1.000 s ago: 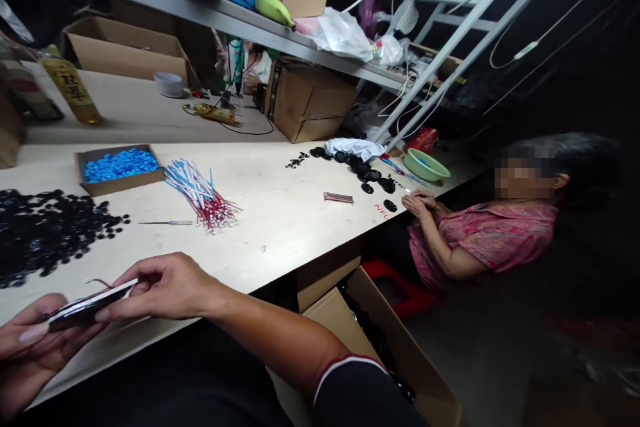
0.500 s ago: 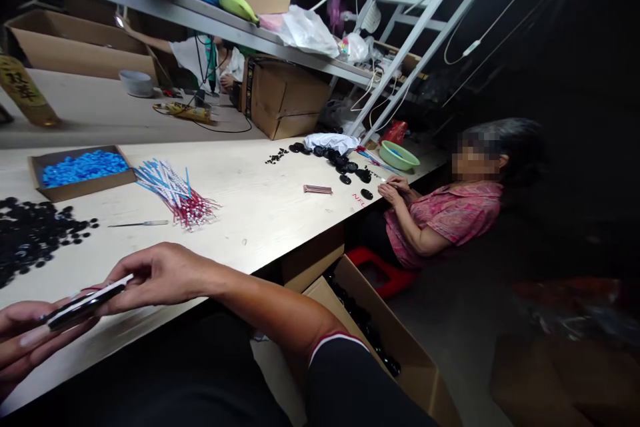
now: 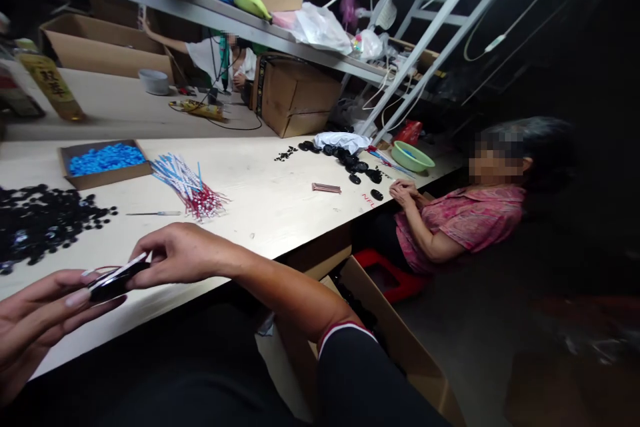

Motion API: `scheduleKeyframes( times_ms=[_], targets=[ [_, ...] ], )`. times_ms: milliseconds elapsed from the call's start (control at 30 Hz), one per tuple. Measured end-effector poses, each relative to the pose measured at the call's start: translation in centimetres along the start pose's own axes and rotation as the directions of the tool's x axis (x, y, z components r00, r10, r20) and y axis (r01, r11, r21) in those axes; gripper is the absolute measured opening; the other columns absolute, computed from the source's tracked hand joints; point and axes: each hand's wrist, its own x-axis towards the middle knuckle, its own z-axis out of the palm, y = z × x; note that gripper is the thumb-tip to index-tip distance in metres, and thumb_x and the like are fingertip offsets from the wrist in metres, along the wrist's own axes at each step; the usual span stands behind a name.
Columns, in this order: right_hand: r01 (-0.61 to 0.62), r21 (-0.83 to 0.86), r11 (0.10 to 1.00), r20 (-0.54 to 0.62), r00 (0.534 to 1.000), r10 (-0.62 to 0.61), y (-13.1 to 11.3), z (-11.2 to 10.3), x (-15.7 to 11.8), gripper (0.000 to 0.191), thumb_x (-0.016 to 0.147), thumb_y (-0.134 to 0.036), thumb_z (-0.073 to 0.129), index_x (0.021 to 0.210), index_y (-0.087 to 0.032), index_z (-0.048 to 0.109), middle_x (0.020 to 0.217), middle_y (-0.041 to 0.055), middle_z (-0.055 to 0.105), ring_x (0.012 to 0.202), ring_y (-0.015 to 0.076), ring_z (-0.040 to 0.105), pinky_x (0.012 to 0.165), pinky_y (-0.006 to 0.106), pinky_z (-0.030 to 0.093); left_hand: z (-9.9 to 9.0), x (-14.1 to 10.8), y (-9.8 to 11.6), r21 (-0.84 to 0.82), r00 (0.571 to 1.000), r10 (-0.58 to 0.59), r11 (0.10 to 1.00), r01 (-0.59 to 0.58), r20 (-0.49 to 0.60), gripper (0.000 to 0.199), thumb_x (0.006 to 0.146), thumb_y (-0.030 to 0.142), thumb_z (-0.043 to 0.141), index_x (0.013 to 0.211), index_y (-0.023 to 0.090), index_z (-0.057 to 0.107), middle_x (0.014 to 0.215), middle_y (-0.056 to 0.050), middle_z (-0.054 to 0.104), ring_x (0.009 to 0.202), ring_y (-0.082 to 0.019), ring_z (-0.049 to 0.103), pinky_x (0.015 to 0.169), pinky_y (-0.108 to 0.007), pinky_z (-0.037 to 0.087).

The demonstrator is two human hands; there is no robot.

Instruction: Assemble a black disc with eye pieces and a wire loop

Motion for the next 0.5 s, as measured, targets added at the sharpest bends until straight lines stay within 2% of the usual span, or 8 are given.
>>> scheduleKeyframes(
  times_ms=[67,133,167,267,400,500],
  targets=[
    [0.013,-0.033,0.999,0.014,1.0,-0.012,-0.4,-0.1,-0.1,0.019,0.084,-0.028,0.083,0.096,-0.016,0.075,0.072,-0.0043,0.06,0.069,0.0114,0.053,0.066,0.022,0.038,0.4,-0.3,0.1,-0.003,0.999,0.019,1.0,-0.018,0.035,0.041,0.066,0.059,0.097,0.091,0.03,0.083,0.111,0.002,0.084,0.121,-0.033,0.073,0.113,-0.045,0.06],
    [0.033,-0.066,0.997,0.019,0.999,-0.032,-0.7,-0.1,-0.2,0.016,0.084,-0.027,0.08,0.094,-0.015,0.075,0.073,-0.0037,0.06,0.07,0.0116,0.053,0.064,0.022,0.037,0.9,-0.8,0.2,-0.034,0.997,0.06,0.998,-0.058,0.058,0.036,0.073,0.054,0.095,0.093,0.026,0.083,0.111,-0.001,0.083,0.115,-0.029,0.075,0.106,-0.039,0.064],
    [0.035,-0.082,0.996,0.018,0.999,-0.033,-0.8,0.0,-0.2,0.015,0.084,-0.025,0.078,0.093,-0.014,0.075,0.072,-0.0039,0.058,0.069,0.0114,0.051,0.062,0.022,0.036,1.1,-1.0,0.3,-0.075,0.994,0.107,0.992,-0.104,0.038,0.035,0.074,0.051,0.095,0.092,0.025,0.083,0.107,-0.002,0.083,0.108,-0.027,0.077,0.099,-0.037,0.066],
    [-0.022,-0.079,0.997,0.01,1.0,0.022,-0.7,0.4,-0.2,0.011,0.084,-0.022,0.075,0.089,-0.013,0.074,0.067,-0.0052,0.054,0.063,0.01,0.046,0.056,0.022,0.032,1.7,-1.3,0.3,-0.096,0.986,0.148,0.985,-0.14,0.078,0.028,0.077,0.042,0.095,0.087,0.021,0.081,0.099,-0.004,0.081,0.096,-0.022,0.076,0.09,-0.033,0.067],
    [-0.051,-0.018,0.999,-0.036,0.998,0.051,0.0,1.2,-0.1,0.01,0.085,-0.022,0.077,0.092,-0.014,0.076,0.068,-0.0047,0.055,0.062,0.0091,0.046,0.055,0.022,0.033,1.7,-1.0,-0.3,-0.195,0.985,0.152,0.971,-0.134,0.08,0.022,0.078,0.034,0.094,0.086,0.02,0.079,0.102,-0.004,0.081,0.095,-0.019,0.076,0.089,-0.032,0.064],
    [-0.073,0.009,0.997,-0.139,0.987,0.074,-0.2,2.0,-0.4,0.024,0.085,-0.026,0.083,0.106,-0.016,0.076,0.074,-0.0034,0.06,0.062,0.009,0.048,0.054,0.021,0.035,1.3,-0.7,-0.8,-0.289,0.993,0.117,0.952,-0.105,0.025,0.023,0.074,0.029,0.095,0.083,0.018,0.077,0.099,-0.004,0.082,0.094,-0.02,0.077,0.092,-0.035,0.064]
  ],
)
